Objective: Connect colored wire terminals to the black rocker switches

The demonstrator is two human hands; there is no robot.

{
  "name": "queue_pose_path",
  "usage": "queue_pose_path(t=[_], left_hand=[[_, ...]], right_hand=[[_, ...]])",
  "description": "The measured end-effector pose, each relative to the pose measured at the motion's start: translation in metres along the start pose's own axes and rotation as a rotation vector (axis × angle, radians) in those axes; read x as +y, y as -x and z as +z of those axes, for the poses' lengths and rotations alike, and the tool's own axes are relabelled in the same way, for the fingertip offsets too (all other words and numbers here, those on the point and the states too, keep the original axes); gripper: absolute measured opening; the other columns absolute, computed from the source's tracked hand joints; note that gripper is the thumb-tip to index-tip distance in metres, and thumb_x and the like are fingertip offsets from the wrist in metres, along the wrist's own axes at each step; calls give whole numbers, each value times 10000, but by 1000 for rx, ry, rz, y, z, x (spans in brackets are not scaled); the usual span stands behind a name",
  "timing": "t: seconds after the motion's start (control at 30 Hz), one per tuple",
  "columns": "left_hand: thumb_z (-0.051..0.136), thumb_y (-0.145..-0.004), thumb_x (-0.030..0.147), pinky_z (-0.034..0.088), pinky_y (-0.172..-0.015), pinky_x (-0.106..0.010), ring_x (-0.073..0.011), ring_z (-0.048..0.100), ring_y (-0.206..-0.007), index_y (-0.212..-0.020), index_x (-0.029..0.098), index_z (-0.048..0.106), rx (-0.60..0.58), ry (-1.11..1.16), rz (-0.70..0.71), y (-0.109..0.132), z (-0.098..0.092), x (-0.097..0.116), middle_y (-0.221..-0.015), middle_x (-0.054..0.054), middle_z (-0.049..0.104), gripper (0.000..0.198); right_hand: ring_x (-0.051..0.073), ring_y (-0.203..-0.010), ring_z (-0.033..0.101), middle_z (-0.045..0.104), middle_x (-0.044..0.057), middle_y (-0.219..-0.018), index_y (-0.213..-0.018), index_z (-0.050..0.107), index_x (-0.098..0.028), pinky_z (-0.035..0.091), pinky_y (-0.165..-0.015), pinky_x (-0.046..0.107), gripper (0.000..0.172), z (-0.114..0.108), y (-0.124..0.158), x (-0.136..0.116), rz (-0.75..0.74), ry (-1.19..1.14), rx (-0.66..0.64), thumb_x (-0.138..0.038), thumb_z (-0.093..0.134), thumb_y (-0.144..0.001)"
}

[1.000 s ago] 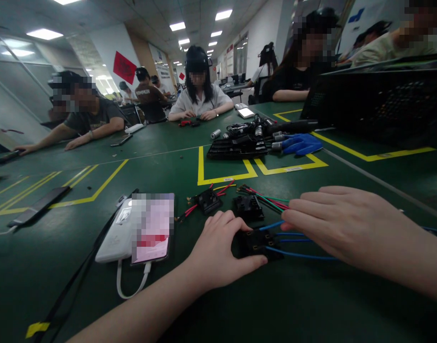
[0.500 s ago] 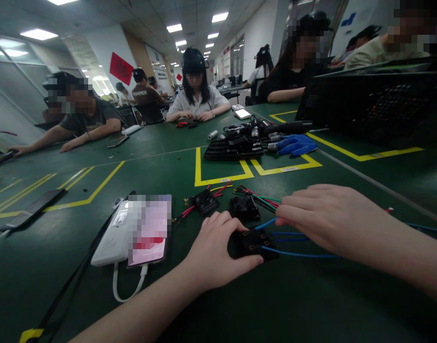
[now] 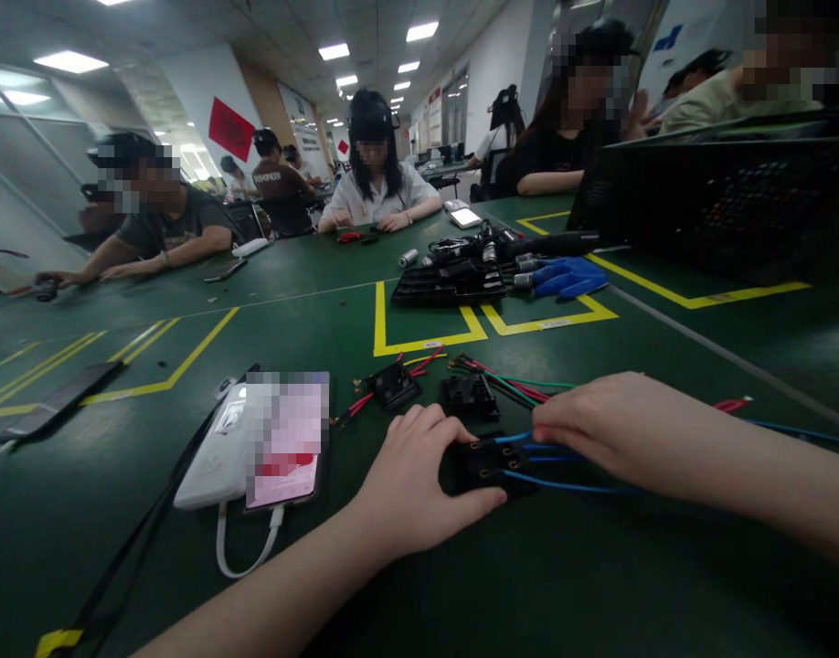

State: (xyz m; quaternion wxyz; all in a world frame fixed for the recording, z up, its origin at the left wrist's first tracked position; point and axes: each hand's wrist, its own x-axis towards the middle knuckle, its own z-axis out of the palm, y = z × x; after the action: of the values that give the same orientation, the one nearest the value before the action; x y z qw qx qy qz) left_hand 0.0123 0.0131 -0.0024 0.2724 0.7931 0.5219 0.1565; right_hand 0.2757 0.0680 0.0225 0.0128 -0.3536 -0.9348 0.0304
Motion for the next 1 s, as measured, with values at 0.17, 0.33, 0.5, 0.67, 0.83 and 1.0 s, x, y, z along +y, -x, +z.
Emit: queue_pose_path(t=[0.17,0.33,0.5,0.67,0.83,1.0], left_hand=[[951,-855,372,490,-1028,-537,-339,618,-1094,-1003,218,678,-4,6,-7,1,1,1,-1115,-59,668,347],[950,-851,360,490,-1019,-534,-336,618,-1081,-995,216,672,16,-1,2,2,2,2,-1109,-60,668,344],[943,-855,369,492,-1013,-534,-336,617,-1082,-1001,217,676,9,1,4,2,2,0,-1108,-59,666,340],[939,-853,358,491,-1006,-538,-341,621,-1090,-1029,212,690,9,-2,-1,1,2,-1,-1105,-59,660,338],[935,-857,352,493,-1007,-545,-345,623,-1096,-1009,217,679,1,-1,-11,1,3,0,-1104,-59,662,327],[946,-848,359,493,-1023,-559,-349,619,-1108,-1012,221,671,14,-10,-9,1,2,1,-1123,-60,668,349]], right_hand=[[224,-638,741,783,18,-735,-814,727,-254,472,-609,334,302,-7,4,-7,-127,87,240,-131,539,-1014],[222,-659,723,787,35,-781,-866,721,-239,488,-645,354,307,-15,10,-14,-295,208,457,-58,504,-986],[221,-631,713,760,20,-718,-819,715,-258,449,-606,343,303,-6,4,-2,-147,33,217,-187,519,-1040],[214,-630,710,748,2,-703,-778,702,-260,416,-590,324,307,0,-6,3,52,-89,-103,-262,551,-1045],[229,-668,719,760,21,-738,-804,695,-250,431,-625,340,294,-6,-4,-1,15,-34,-11,-216,540,-1051],[210,-667,695,753,23,-756,-869,699,-244,451,-652,343,289,-15,9,-15,-273,215,440,-64,519,-1006]])
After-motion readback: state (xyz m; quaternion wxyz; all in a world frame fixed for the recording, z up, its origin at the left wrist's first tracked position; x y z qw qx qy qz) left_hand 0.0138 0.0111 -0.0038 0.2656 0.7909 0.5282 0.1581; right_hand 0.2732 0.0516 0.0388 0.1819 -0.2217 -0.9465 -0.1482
